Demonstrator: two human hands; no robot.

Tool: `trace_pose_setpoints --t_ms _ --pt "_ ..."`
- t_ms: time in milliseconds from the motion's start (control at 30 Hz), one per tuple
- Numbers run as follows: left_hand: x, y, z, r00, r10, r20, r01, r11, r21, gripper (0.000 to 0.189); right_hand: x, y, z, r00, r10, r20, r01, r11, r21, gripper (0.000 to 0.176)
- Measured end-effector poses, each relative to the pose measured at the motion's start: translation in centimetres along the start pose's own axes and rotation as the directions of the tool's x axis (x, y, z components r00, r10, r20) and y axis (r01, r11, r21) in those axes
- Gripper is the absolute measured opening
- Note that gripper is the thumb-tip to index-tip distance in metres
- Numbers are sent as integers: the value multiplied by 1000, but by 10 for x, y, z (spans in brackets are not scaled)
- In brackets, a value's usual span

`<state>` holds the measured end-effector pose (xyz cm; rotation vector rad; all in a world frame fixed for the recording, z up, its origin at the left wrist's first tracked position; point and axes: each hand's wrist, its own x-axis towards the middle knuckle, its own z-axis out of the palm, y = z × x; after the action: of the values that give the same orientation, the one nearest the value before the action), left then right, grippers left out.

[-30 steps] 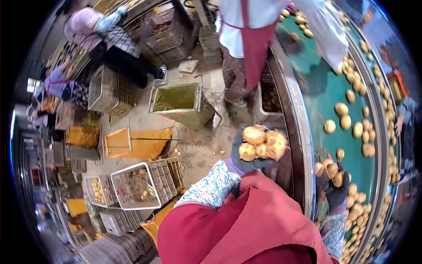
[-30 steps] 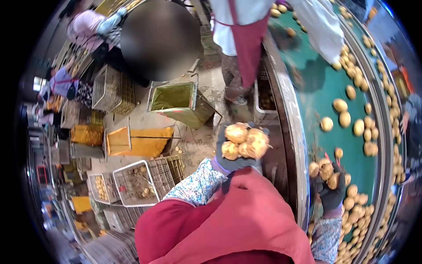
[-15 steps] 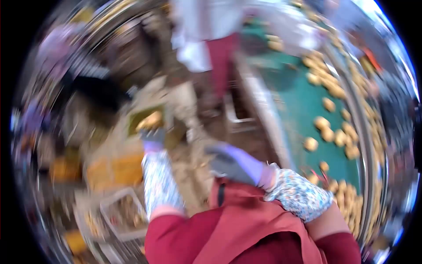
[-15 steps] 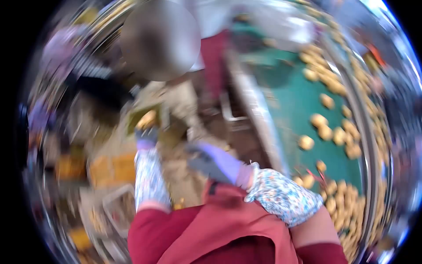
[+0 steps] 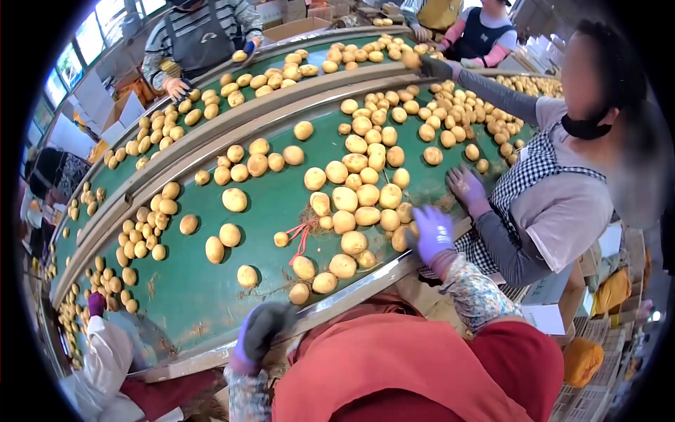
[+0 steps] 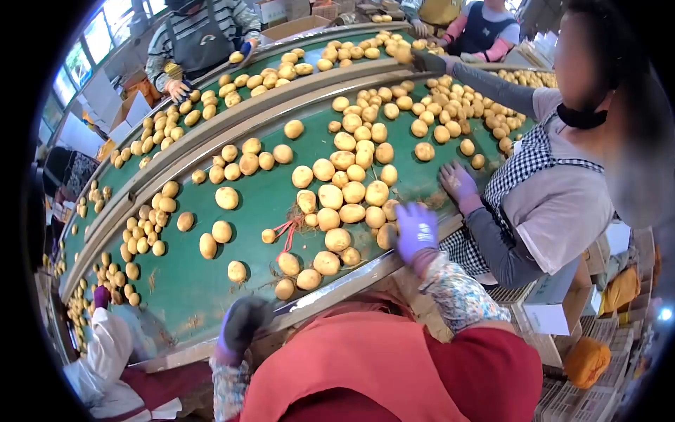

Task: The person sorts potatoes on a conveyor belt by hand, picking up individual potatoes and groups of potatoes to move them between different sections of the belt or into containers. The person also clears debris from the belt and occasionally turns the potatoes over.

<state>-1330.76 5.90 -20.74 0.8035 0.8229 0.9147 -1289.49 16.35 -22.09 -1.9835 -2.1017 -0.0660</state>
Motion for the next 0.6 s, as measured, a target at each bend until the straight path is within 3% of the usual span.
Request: trace_pose_setpoints --t_ms 33,100,200,233,300,333,400,467,500,533,567,600 --pt "26 12 25 998 -37 45 32 993 113 34 0 25 11 962 177 207 -165 983 -75 54" --pt "90 -13 56 965 -135 223 26 900 434 38 -11 68 60 982 187 -36 -188 982 -28 53" --pt "153 -45 122 885 -59 462 -206 840 502 44 7 79 106 977 213 -25 -212 941 -262 61" --pt "174 -63 134 861 -12 508 -282 821 497 44 22 76 98 968 252 -8 -251 962 -107 68" --pt "205 -87 146 795 81 601 -433 769 470 44 46 71 90 977 148 -153 -95 947 306 72" --pt "210 -82 149 803 31 595 -382 793 474 44 62 62 73 989 141 -38 -112 900 420 71" --pt "215 -64 157 796 -63 602 -285 839 464 45 82 57 81 996 88 -11 -68 833 549 63" --pt "207 -69 144 801 2 599 -409 733 544 48 99 47 101 999 35 21 -40 716 697 62" --pt "201 -73 137 797 31 603 -466 666 582 50 110 8 67 976 23 217 -195 544 816 69" --pt "200 -78 132 769 246 591 -484 827 286 45 117 -21 71 900 -9 437 -413 304 858 68" --pt "197 -87 129 746 438 502 -479 876 -53 41 131 -44 84 899 -178 401 -271 493 827 61" --pt "197 -96 125 731 585 351 -459 802 -383 37 135 -98 79 887 -281 367 -140 594 792 49"
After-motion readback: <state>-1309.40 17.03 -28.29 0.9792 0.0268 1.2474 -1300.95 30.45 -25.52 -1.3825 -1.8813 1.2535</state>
